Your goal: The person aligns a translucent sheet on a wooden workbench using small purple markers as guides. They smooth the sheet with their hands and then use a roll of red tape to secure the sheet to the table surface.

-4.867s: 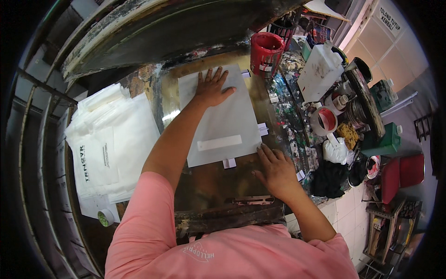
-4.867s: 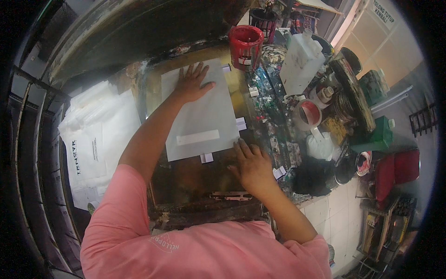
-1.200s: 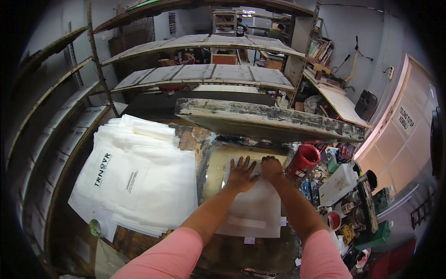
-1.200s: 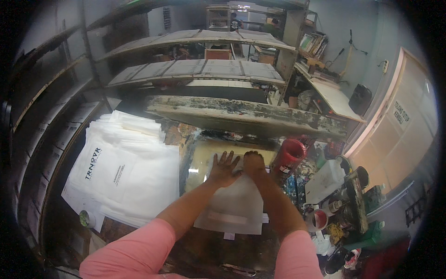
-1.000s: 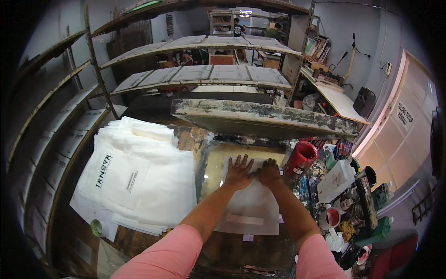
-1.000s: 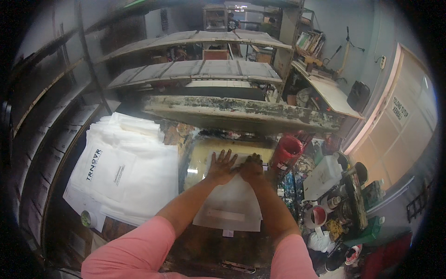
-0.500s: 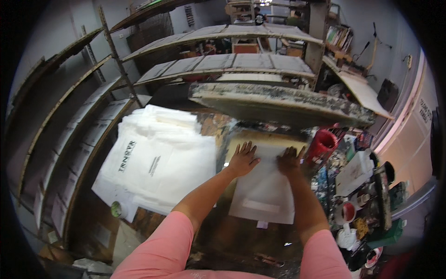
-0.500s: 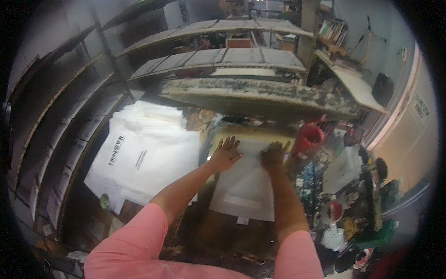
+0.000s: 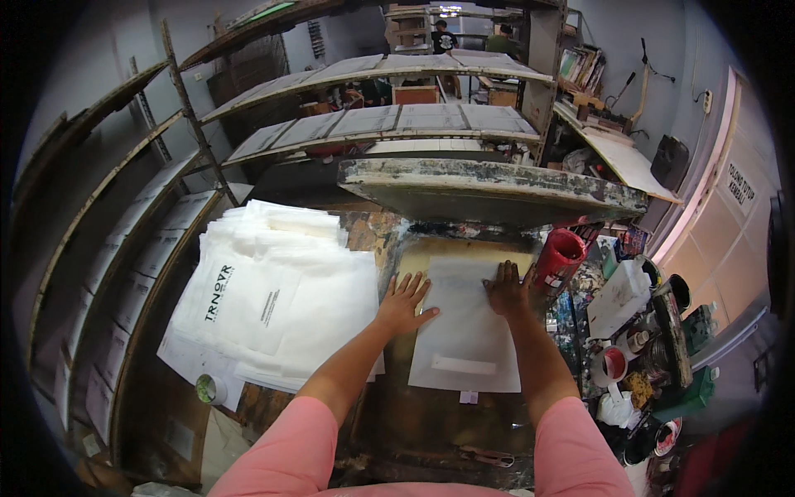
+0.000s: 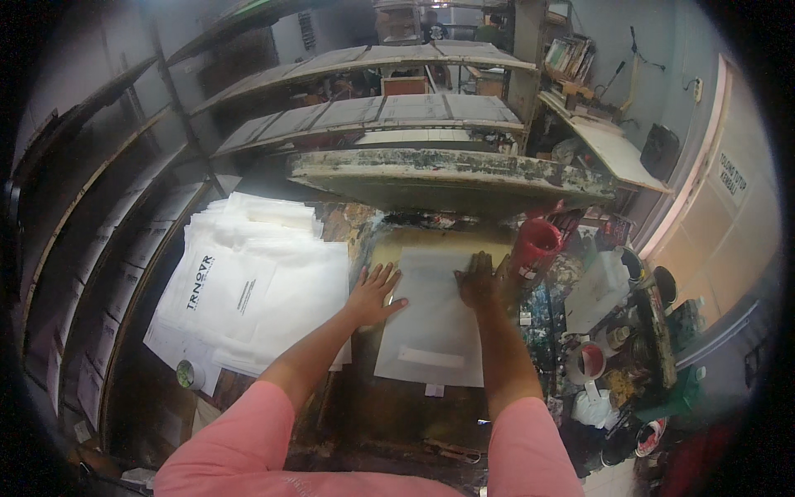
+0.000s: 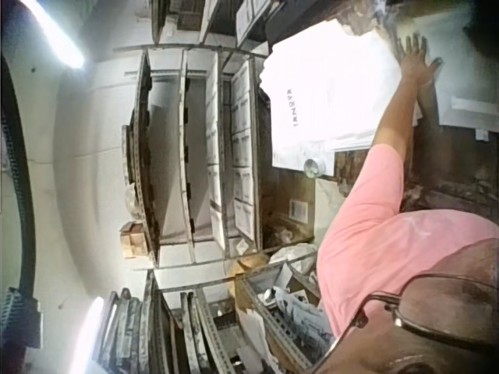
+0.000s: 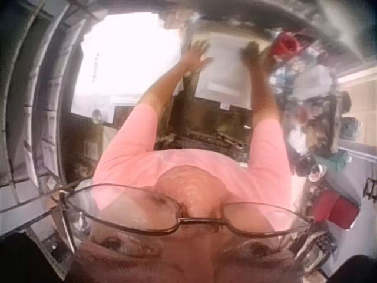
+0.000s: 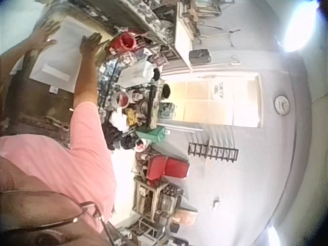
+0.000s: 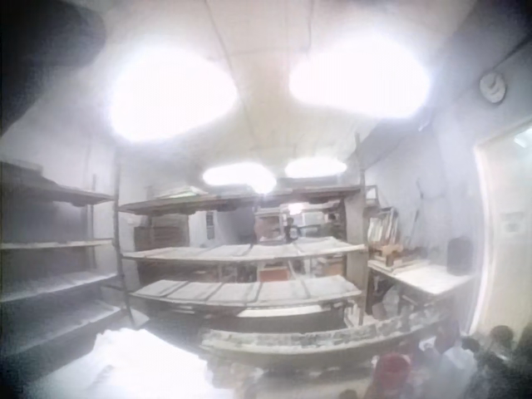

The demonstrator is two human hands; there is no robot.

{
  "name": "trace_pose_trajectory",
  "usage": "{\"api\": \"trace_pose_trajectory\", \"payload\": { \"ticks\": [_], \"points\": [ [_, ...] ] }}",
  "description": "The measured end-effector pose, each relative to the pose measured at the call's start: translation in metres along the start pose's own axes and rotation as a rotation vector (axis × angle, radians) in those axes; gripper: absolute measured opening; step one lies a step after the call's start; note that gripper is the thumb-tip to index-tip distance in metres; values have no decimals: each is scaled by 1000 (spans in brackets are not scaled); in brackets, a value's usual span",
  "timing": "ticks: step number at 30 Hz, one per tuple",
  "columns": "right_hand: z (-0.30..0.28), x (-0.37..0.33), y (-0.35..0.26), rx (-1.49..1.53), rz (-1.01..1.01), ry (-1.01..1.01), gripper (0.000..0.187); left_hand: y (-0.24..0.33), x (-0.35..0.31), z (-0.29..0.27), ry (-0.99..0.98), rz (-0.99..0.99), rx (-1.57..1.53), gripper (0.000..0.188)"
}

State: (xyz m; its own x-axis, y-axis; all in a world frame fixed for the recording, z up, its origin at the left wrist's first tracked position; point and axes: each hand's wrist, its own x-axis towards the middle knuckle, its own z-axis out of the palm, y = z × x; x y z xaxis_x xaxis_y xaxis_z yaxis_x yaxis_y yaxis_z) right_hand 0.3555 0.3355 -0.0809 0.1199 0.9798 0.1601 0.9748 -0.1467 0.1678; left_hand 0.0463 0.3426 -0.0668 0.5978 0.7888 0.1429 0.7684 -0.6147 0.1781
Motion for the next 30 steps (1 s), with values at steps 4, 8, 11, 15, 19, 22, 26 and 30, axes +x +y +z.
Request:
{"api": "trace_pose_trajectory", "payload": {
  "ticks": [4, 8, 11, 15, 19, 22, 26, 30],
  "points": [
    [-24, -4, -8, -8, -33, -11, 73, -2, -5, 1, 53, 8, -25, 90],
    [-51, -23, -42, 223, -204, 9, 75, -3, -5, 8, 71, 9, -2, 90],
    [-57, -46, -64, 365, -255, -163, 79, -5, -5, 6, 84, 17, -5, 90],
    [-32, -50, -44, 391, -171, -176, 87, -2, -2, 5, 56, 10, -8, 93],
    [-26, -37, -21, 393, -61, -171, 93, 0, -2, 2, 28, -4, 0, 95],
    [-25, -30, -16, 387, -18, -181, 94, 2, -6, 2, 30, -1, 2, 95],
    [-18, -21, -25, 345, 64, -189, 94, 2, -4, -1, 52, 36, 89, 92],
    [-8, -8, -33, 350, 184, -148, 95, 2, -3, 1, 26, 44, 125, 92]
  ]
}}
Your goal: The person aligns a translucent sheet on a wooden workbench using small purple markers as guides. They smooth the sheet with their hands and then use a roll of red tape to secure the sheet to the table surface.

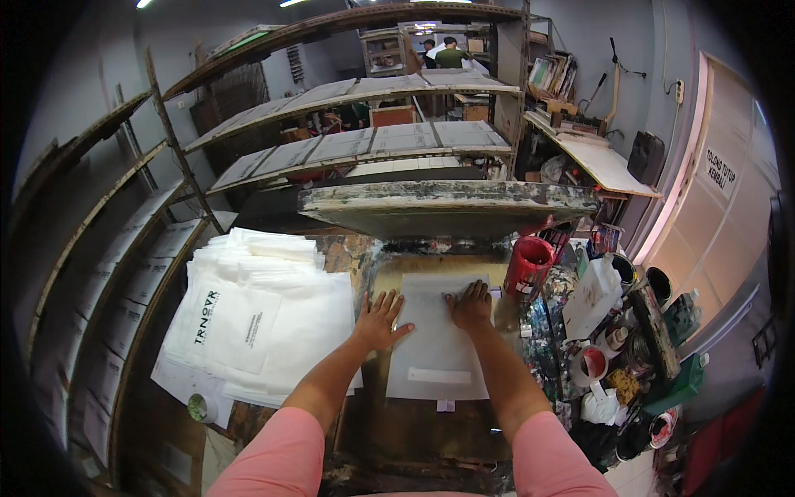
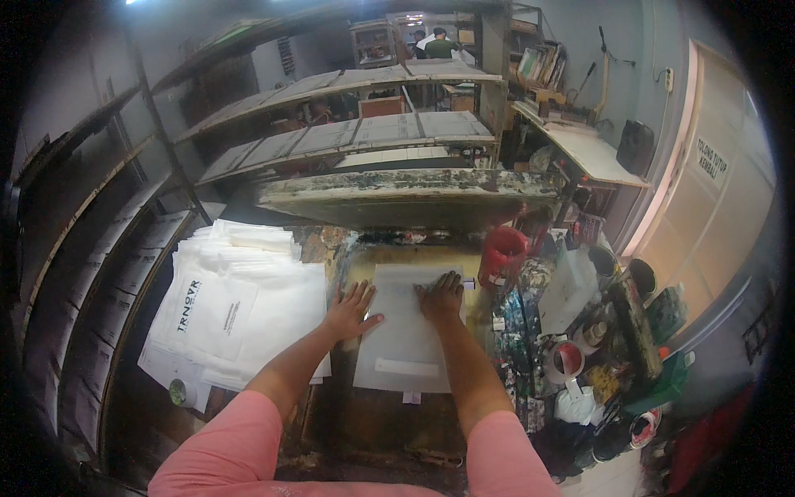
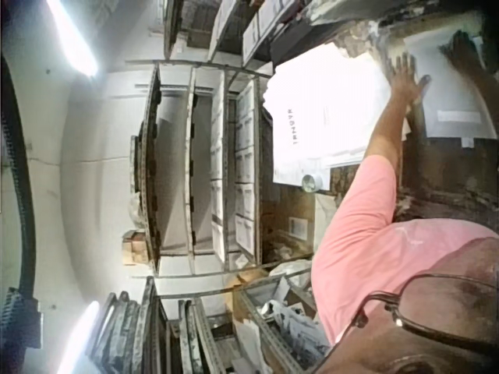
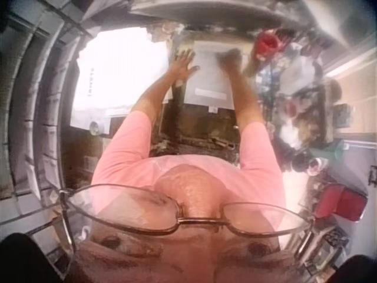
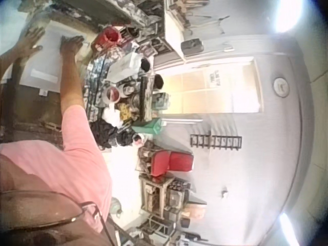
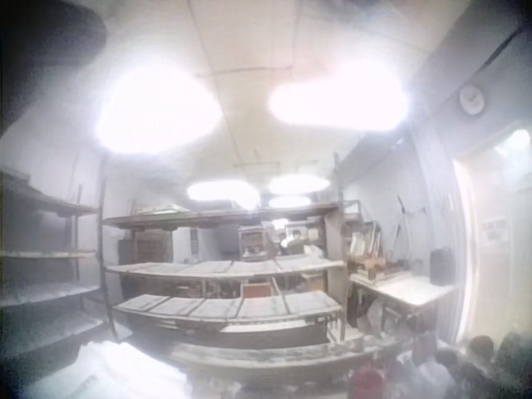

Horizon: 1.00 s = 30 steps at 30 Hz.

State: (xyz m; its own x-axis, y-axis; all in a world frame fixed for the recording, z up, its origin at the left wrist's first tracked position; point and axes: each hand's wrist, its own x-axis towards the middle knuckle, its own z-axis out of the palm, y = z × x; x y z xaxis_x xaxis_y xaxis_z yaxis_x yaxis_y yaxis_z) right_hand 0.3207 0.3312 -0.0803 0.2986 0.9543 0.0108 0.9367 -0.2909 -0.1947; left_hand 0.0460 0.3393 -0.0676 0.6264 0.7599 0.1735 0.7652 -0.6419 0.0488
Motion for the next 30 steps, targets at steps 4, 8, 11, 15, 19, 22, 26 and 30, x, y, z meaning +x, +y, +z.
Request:
{"api": "trace_pose_trajectory", "payload": {
  "ticks": [4, 8, 11, 15, 19, 22, 26, 30],
  "points": [
    [7, 12, 3, 41, 11, 77, 97, 0, 3, 0, -109, -40, 29, 95],
    [7, 21, 4, 4, 42, 114, 96, -1, 7, 1, -82, -23, 73, 94],
    [1, 23, 1, -15, 63, 25, 96, -1, 3, 5, -81, -21, 65, 93],
    [-8, 25, -3, -17, 117, -48, 98, -2, 2, 6, -45, -30, 5, 94],
    [-7, 23, -7, -47, 122, -66, 100, -4, 3, 7, -22, -30, -6, 94],
    [-6, 24, -9, -30, 149, -53, 101, -1, 4, 5, -52, -57, -18, 95],
    [-10, 25, -11, -38, 170, -59, 101, 0, 3, 0, -55, -52, -42, 96],
    [-12, 27, -19, -70, 166, -69, 101, -5, -1, 0, -55, -70, -51, 96]
  ]
}}
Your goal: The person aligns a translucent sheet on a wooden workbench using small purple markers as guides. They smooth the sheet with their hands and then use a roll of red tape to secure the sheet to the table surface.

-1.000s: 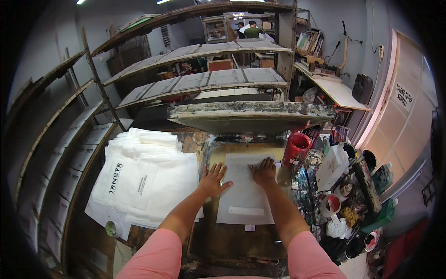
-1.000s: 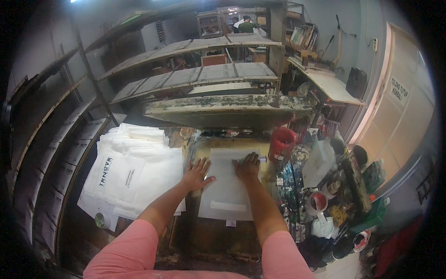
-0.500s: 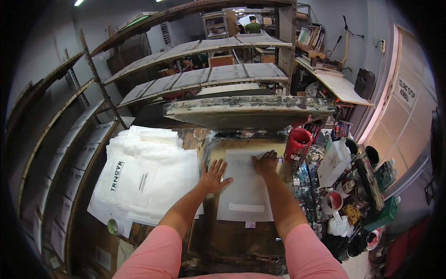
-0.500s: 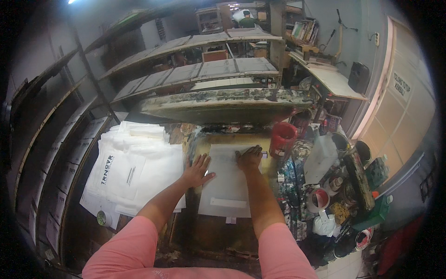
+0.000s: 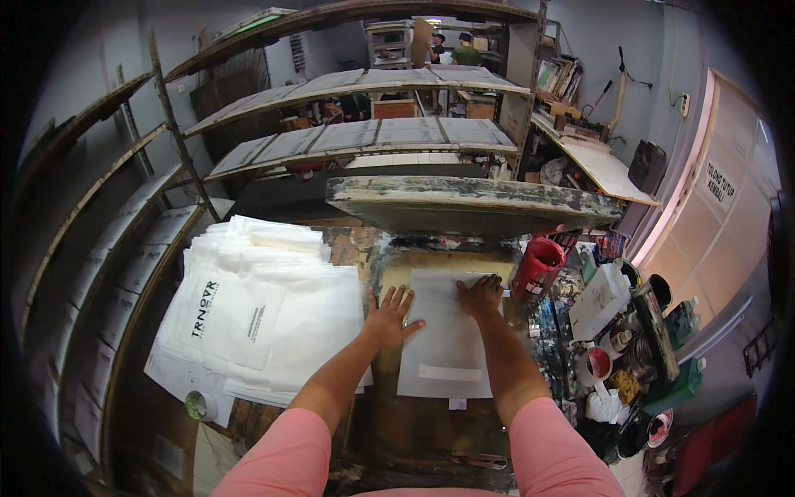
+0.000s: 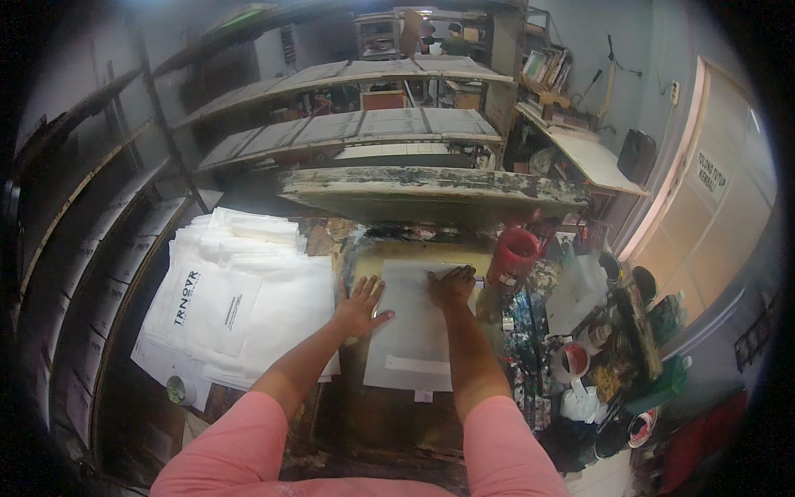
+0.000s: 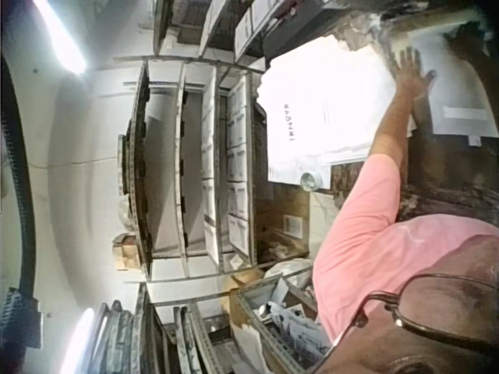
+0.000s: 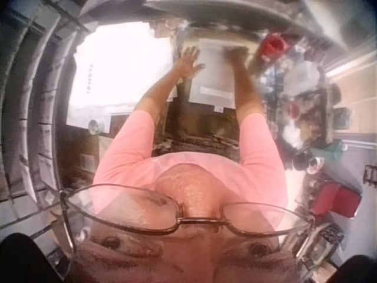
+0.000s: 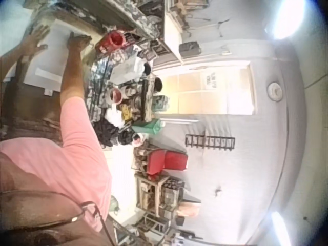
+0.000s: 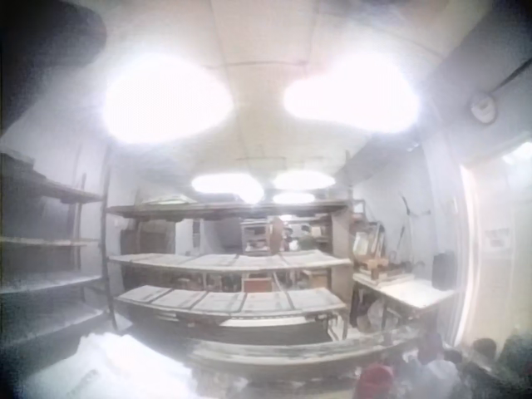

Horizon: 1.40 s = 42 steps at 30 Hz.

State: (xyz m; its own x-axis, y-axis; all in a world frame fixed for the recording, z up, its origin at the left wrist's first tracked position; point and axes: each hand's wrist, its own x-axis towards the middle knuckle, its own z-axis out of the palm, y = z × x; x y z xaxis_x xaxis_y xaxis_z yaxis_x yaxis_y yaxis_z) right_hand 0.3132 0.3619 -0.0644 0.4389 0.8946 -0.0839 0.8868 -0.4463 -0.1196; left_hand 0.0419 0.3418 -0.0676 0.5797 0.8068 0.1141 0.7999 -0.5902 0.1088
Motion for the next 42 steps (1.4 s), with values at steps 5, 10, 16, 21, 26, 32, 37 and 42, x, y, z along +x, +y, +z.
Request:
{"api": "trace_pose_trajectory", "payload": {
  "ticks": [5, 10, 16, 21, 26, 32, 37, 42],
  "points": [
    [10, 12, 10, 44, 15, 91, 99, 5, -2, 6, 56, 19, -28, 93],
    [17, 12, 13, 12, 5, 171, 98, 7, -2, 8, 88, 28, -22, 87],
    [-1, 20, 11, 38, 36, 15, 95, 1, 4, 5, 10, 3, -30, 84],
    [-6, 23, 12, 48, 43, -20, 94, -1, 17, -5, -127, -56, -97, 80],
    [-1, 27, 15, 5, -21, 22, 93, 5, 33, -21, -239, -102, -90, 74],
    [3, 30, 35, 76, -180, 100, 75, 20, 44, -43, -315, -162, -16, 61],
    [-16, 27, 18, -36, -218, -56, 52, -10, 25, 5, -9, -96, -13, 51],
    [-16, 49, 41, -60, -208, -114, 42, 2, 26, 7, 110, 17, 11, 52]
  ]
}}
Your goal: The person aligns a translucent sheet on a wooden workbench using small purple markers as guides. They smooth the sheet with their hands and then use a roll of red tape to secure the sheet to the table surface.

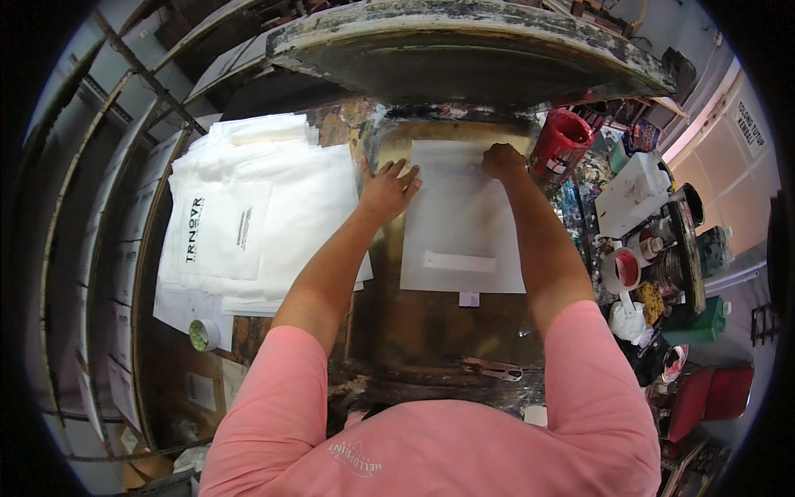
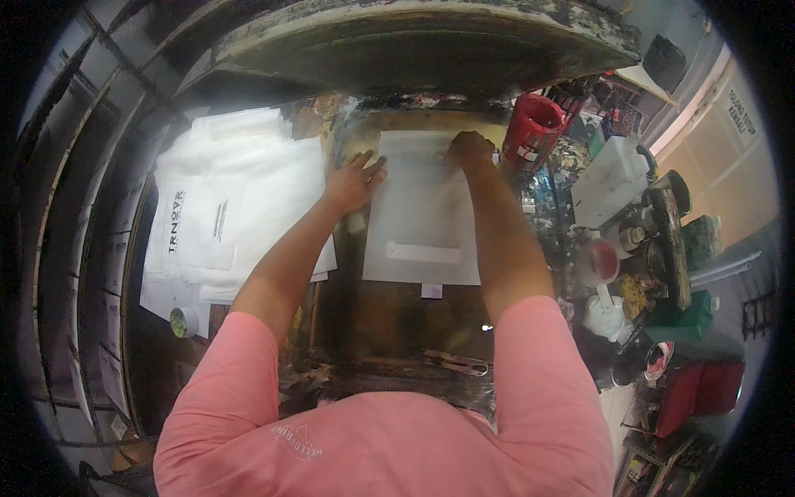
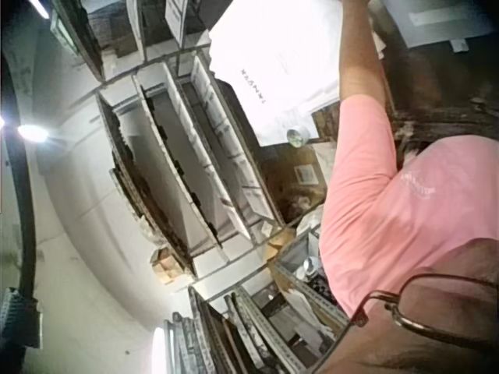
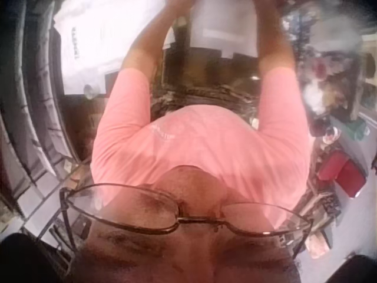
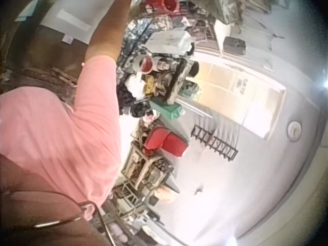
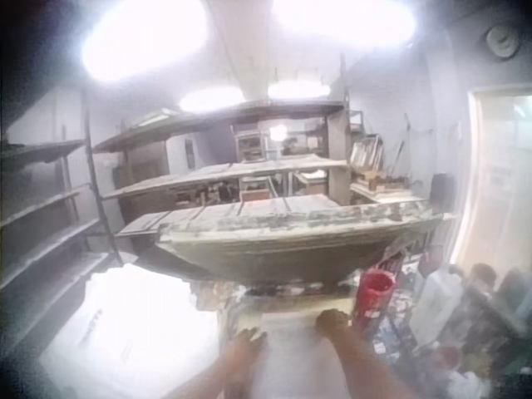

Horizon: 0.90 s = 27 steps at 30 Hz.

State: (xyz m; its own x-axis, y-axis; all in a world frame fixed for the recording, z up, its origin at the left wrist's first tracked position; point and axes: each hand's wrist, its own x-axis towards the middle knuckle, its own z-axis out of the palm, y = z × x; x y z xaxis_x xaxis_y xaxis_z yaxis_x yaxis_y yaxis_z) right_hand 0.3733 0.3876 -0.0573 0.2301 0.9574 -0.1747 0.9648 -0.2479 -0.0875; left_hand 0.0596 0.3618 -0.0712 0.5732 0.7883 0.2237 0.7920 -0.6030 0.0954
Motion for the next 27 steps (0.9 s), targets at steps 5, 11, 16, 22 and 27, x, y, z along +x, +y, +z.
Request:
{"api": "trace_pose_trajectory", "payload": {
  "ticks": [5, 11, 16, 22, 27],
  "points": [
    [-6, -4, -10, -1, 48, 37, 36, -2, -4, -8, -24, 21, 33, 57],
    [-4, 1, -2, -14, -4, -35, 45, -19, -10, 5, 36, 49, -95, 59],
    [-4, -6, -7, 10, 45, 48, 37, -11, -18, -2, 36, 57, -83, 60],
    [2, -5, -8, -9, 23, 37, 37, -10, -22, -8, 47, 73, -57, 61],
    [40, 35, 56, -153, -61, 125, 44, 11, 6, -14, -79, 43, -125, 66]
  ]
}}
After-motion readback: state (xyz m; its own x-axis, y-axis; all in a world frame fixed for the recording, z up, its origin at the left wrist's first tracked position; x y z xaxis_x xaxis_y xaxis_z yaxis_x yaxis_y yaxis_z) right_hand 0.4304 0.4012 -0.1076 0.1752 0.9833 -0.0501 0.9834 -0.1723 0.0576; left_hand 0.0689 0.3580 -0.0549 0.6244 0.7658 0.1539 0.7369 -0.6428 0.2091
